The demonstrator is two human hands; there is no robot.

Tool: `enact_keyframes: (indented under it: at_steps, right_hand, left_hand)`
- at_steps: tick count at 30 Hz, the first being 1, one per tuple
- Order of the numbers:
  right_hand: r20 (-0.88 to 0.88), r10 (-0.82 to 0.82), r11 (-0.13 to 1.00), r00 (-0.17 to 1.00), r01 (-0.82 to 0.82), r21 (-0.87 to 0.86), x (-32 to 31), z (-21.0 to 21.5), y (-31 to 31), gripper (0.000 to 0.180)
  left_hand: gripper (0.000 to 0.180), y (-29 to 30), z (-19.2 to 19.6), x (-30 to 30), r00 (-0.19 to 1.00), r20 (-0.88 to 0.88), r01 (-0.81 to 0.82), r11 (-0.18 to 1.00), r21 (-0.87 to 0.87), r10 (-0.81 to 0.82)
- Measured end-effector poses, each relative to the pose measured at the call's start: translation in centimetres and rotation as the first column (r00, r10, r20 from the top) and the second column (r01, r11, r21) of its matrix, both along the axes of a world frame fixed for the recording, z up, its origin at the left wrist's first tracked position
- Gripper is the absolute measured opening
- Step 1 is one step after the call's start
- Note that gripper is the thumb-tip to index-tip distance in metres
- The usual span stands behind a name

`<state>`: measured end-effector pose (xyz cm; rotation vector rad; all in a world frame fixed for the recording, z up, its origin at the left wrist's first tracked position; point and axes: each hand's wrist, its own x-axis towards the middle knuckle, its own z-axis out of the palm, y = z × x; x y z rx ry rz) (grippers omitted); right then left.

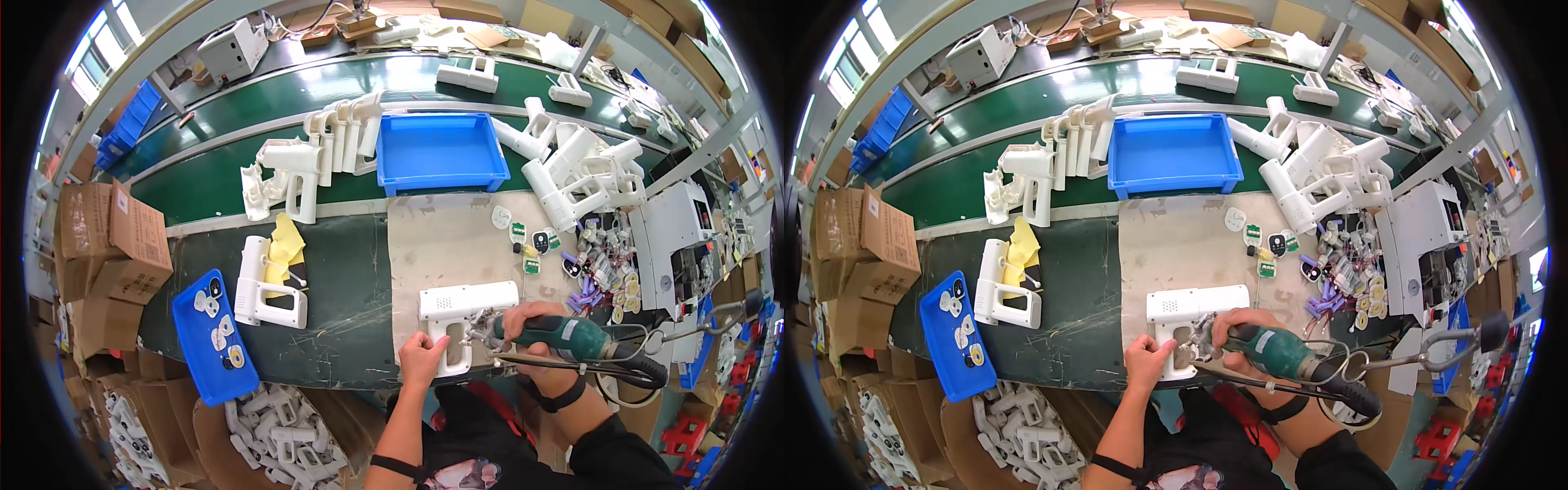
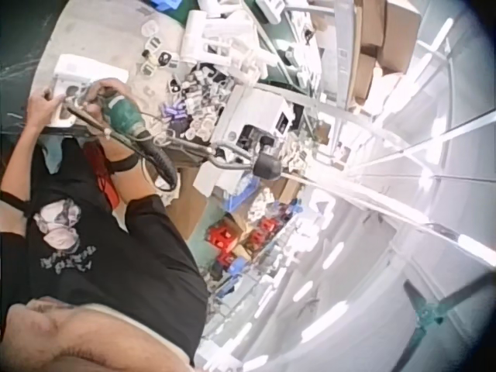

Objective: Using a motorized screwdriver to assemble white plastic housings on a production line.

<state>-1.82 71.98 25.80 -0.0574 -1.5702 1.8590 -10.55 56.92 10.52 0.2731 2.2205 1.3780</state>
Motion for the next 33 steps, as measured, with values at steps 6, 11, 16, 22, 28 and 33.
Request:
enact_keyframes:
  at_steps: [6, 11, 16, 22, 28, 33]
  right_hand:
    - [0.027, -0.015, 1.0, 1.0, 0.015, 0.007, -0.6, -0.1, 0.5, 0.046]
    - [0.15, -0.044, 0.997, 0.988, 0.033, 0.074, -1.5, 0.8, -0.3, 0.04]
    - [0.211, 0.047, 0.97, 0.976, -0.095, 0.222, -1.0, 1.4, -0.1, 0.045]
    - [0.095, -0.052, 0.998, 0.994, 0.054, -0.027, -0.5, 1.5, -0.2, 0.046]
    - [0.008, -0.119, 0.989, 0.993, 0.119, -0.089, -0.4, 4.4, -1.1, 0.062]
    - [0.026, -0.103, 0.994, 0.994, 0.101, 0.046, -1.6, 5.4, -1.7, 0.061]
  left_hand:
    - [0.042, 0.3, -0.4, 0.0, 1.0, 0.013, -0.02, 1.0, 0.012, 0.019]
    - [0.041, 0.0, -0.8, 0.0, 1.0, 0.006, -0.024, 1.0, 0.011, 0.024]
    - [0.041, 0.2, -0.4, 0.3, 1.0, 0.008, -0.028, 0.999, 0.031, 0.028]
    - [0.039, 0.0, -0.9, 0.4, 1.0, -0.017, -0.011, 1.0, -0.009, 0.011]
    - [0.025, 1.5, 1.7, 0.4, 0.99, -0.077, 0.12, 0.991, 0.067, -0.115]
    - [0.017, 2.2, 2.1, -0.5, 0.966, -0.202, 0.205, 0.952, 0.227, -0.16]
